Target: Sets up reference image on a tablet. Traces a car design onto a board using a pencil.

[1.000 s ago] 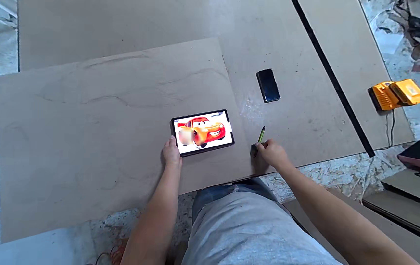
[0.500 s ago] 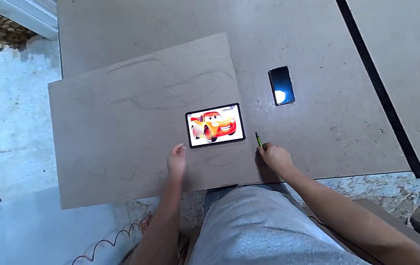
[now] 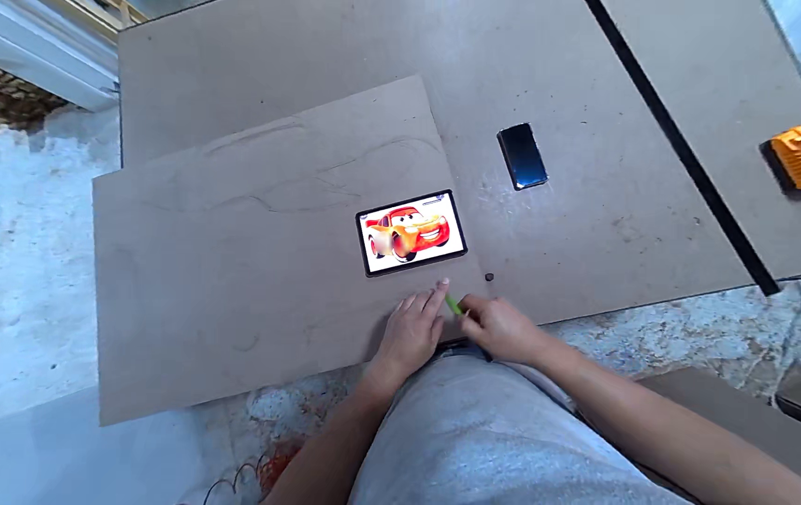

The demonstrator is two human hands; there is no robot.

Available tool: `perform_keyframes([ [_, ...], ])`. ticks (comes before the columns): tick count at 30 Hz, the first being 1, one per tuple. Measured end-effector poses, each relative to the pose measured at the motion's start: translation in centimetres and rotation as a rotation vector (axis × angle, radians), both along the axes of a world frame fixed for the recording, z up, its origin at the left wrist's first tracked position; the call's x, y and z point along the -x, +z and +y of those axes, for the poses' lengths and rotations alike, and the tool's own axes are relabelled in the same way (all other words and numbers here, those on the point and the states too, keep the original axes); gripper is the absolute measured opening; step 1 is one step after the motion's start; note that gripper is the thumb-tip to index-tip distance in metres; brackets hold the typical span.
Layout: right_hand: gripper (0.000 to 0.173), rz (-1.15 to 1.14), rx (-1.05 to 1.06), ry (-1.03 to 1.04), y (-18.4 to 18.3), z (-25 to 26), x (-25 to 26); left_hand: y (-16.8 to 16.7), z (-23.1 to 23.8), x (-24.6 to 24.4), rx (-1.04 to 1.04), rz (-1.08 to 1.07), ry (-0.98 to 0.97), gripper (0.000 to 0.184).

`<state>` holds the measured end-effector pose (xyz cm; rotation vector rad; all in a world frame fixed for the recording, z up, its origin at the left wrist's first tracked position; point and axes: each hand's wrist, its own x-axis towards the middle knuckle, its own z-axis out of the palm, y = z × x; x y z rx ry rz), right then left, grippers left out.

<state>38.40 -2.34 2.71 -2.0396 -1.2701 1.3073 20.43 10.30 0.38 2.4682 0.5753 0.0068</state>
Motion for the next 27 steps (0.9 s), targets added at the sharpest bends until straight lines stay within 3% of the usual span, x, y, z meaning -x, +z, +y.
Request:
perform_keyframes([
  [5, 0.046, 0.300, 0.009, -0.127, 0.4, -0.1, 6.4, -1.1, -0.1, 4.3, 0.044, -0.004, 0.077, 0.040],
  [8, 0.044, 0.419, -0.028, -0.184, 0.4, -1.5, 7.8, -2.9, 0.1, 8.1, 0.102, -0.015, 0.168, 0.036],
  [11, 0.042, 0.394, -0.055, -0.279, -0.3, -3.6, 8.3, -4.6, -0.2, 11.8, 0.192, -0.084, 0.185, 0.040],
  [17, 0.035, 0.323, -0.056, -0.383, -1.7, -5.2, 9.6, -4.8, -0.2, 15.5, 0.217, -0.088, 0.228, 0.034],
  [27, 0.035, 0.060, -0.041, -0.268, -4.5, -3.3, 10.8, -4.7, 2.1, 18.0, 0.279, -0.074, 0.506, 0.037],
])
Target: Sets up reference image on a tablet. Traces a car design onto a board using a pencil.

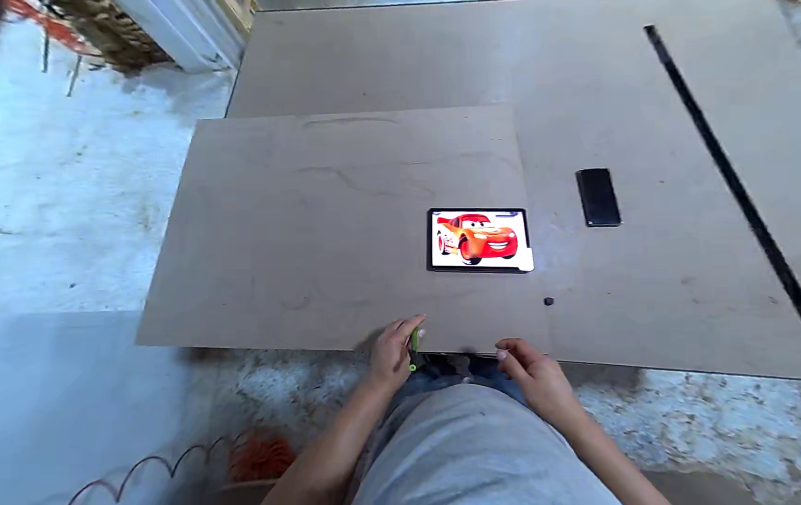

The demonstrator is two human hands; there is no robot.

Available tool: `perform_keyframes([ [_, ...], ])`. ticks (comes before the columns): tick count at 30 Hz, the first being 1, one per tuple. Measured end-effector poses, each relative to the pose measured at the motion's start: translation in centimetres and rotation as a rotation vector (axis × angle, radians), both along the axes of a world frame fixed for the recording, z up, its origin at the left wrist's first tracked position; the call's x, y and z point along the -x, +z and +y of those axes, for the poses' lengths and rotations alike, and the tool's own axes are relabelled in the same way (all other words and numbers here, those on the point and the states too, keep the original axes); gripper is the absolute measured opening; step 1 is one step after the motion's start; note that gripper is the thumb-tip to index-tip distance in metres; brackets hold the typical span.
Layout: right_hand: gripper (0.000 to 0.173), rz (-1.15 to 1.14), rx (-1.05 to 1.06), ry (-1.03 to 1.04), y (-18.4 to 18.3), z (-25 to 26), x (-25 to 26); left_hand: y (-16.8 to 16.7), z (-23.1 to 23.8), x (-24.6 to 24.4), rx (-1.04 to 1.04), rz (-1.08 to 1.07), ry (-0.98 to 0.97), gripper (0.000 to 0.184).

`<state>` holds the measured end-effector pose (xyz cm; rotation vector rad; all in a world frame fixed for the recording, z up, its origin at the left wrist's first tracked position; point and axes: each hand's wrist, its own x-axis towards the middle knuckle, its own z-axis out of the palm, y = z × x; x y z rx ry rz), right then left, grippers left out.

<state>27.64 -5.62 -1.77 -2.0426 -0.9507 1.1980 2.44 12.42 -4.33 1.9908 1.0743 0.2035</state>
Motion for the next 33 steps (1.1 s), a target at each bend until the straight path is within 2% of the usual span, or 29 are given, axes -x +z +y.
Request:
perform_keyframes([
  [3, 0.041, -0.105, 0.016, -0.064, -1.2, -0.5, -1.0, -0.8, 1.3, -0.2, 0.059, 0.047, 0.065, 0.035],
  [8, 0.044, -0.245, 0.092, -0.114, -3.0, -0.6, -4.9, -2.1, 4.3, -3.5, 0.024, 0.153, 0.071, 0.036],
  [11, 0.050, -0.333, 0.123, -0.100, -4.3, 1.3, -7.8, -3.3, 6.0, -6.0, -0.054, 0.140, 0.067, 0.034],
  [15, 0.072, -0.412, 0.195, -0.095, -6.0, 5.3, -11.2, -4.3, 8.3, -9.7, -0.070, 0.367, 0.006, 0.039],
  [17, 0.075, -0.433, 0.231, -0.052, -6.7, 7.2, -12.5, -5.0, 9.2, -11.0, -0.128, 0.444, -0.025, 0.043],
  [21, 0.062, -0.448, 0.214, -0.023, -7.2, 9.9, -14.3, -5.8, 10.6, -12.6, -0.183, 0.459, -0.040, 0.039],
  [24, 0.051, -0.470, 0.125, -0.053, -8.4, 11.2, -15.3, -6.6, 11.6, -12.9, -0.218, 0.392, -0.013, 0.034],
  [33, 0.046, -0.421, 0.090, -0.129, -8.5, 20.1, -19.8, -7.5, 19.0, -18.2, -0.241, 0.386, 0.068, 0.031],
])
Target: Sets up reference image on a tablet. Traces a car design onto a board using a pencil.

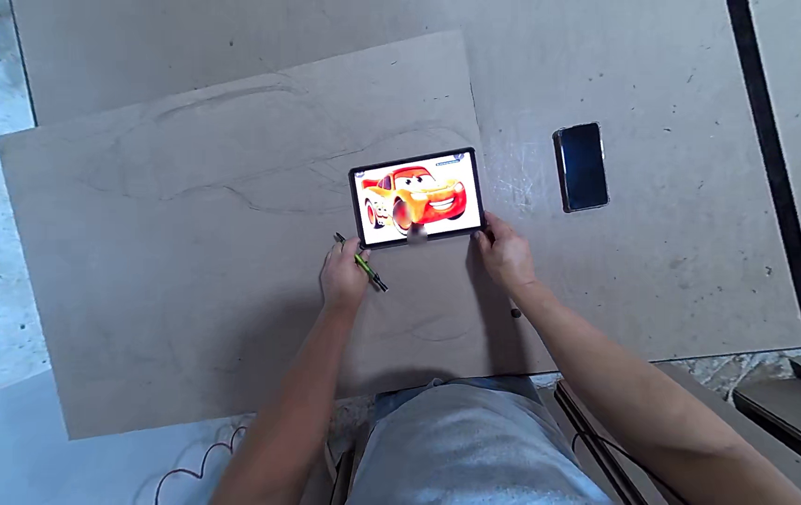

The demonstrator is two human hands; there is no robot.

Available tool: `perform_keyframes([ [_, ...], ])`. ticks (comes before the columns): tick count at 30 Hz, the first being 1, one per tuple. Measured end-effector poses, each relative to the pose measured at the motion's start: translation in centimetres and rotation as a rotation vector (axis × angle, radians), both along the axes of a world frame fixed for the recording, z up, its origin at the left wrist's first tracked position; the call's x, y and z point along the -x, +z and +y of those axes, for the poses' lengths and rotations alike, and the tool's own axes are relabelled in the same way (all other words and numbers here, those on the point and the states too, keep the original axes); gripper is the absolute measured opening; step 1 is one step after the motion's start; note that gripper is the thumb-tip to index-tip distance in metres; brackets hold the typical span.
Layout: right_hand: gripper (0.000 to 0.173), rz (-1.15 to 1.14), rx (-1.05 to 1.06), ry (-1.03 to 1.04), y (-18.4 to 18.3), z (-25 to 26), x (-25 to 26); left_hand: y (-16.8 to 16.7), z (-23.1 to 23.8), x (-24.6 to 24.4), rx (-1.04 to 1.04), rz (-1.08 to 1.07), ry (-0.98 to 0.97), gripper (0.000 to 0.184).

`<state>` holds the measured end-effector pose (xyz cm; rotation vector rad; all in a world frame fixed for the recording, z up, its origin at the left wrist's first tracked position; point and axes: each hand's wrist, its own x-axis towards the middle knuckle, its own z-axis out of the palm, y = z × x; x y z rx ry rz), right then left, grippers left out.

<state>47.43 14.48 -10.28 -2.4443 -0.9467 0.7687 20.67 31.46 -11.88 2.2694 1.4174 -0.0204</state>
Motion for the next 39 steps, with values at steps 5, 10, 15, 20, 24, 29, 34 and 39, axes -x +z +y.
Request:
perform_keyframes([
  [5, 0.044, 0.032, -0.028, 0.032, 0.7, 0.3, -2.3, 1.0, 1.5, -0.9, 0.082, 0.041, 0.006, 0.035],
  [10, 0.035, -0.042, -0.119, 0.105, 0.9, -4.2, 0.9, 1.0, -1.5, 2.8, 0.092, -0.227, 0.044, 0.047],
  [15, 0.049, -0.185, -0.224, 0.177, -0.9, -2.7, 7.9, 2.5, -2.6, 7.7, 0.226, -0.468, 0.231, 0.057],
  [20, 0.075, -0.337, -0.044, -0.019, -4.9, -1.0, 9.8, 3.0, 2.3, 10.9, 0.283, -0.555, 0.454, 0.046],
  [24, 0.074, -0.432, -0.009, -0.007, -5.8, -1.0, 10.2, 2.0, 7.7, 11.7, 0.370, -0.675, 0.499, 0.020],
  [29, 0.073, -0.504, 0.007, -0.036, -6.4, -1.0, 10.2, -0.8, 12.3, 10.3, 0.416, -0.803, 0.376, 0.012],
  [34, 0.073, -0.543, 0.009, -0.036, -6.6, -1.3, 10.0, -2.1, 12.6, 10.4, 0.363, -0.871, 0.280, 0.011],
  [39, 0.073, -0.566, -0.014, -0.039, -6.6, -1.0, 10.5, -1.4, 12.4, 10.8, 0.327, -0.763, 0.242, 0.011],
])
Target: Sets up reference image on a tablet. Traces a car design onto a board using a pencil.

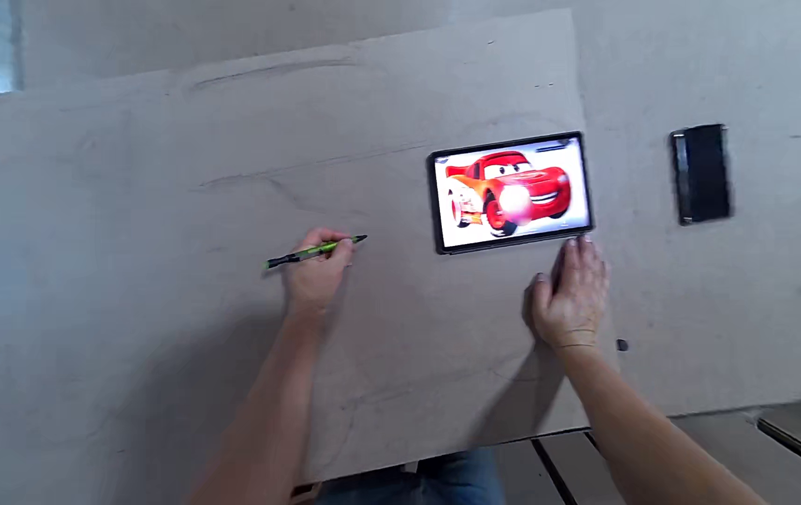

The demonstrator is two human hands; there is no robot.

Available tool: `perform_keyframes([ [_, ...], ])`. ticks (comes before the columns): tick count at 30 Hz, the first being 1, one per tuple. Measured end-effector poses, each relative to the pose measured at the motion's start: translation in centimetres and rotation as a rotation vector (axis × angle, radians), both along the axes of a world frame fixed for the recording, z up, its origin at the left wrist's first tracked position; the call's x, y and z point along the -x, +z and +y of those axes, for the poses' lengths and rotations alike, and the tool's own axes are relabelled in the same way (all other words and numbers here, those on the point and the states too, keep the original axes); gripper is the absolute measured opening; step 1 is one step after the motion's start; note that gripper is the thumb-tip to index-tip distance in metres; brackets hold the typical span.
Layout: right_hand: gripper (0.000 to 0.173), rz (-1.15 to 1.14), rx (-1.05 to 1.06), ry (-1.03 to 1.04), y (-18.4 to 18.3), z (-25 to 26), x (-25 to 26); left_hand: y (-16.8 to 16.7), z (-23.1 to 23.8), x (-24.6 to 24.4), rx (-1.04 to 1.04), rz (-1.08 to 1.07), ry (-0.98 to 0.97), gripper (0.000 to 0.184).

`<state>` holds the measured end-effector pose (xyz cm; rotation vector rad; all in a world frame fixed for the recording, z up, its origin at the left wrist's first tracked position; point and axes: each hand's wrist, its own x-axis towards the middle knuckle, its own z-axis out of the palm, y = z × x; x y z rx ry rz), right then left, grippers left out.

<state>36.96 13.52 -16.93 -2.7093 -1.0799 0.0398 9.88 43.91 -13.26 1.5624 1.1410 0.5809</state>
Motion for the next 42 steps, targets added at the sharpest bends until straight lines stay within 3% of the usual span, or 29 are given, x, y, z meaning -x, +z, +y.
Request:
perform_keyframes([
  [11, 0.069, -0.028, 0.020, -0.004, 0.0, 0.1, -0.2, -2.0, 0.3, 0.5, -0.039, -0.141, -0.015, 0.014],
  [23, 0.073, 0.049, 0.027, 0.009, 0.7, 0.2, 0.0, 0.1, 0.3, 1.5, 0.059, -0.021, -0.082, 0.011],
  [30, 0.074, 0.034, 0.014, -0.010, -0.1, -0.1, -0.4, -0.9, 1.2, 0.8, 0.031, -0.119, -0.048, 0.008],
  [42, 0.076, 0.009, 0.016, -0.003, 0.1, -0.2, -0.6, -0.4, 0.8, 0.3, 0.047, -0.080, -0.022, 0.009],
])
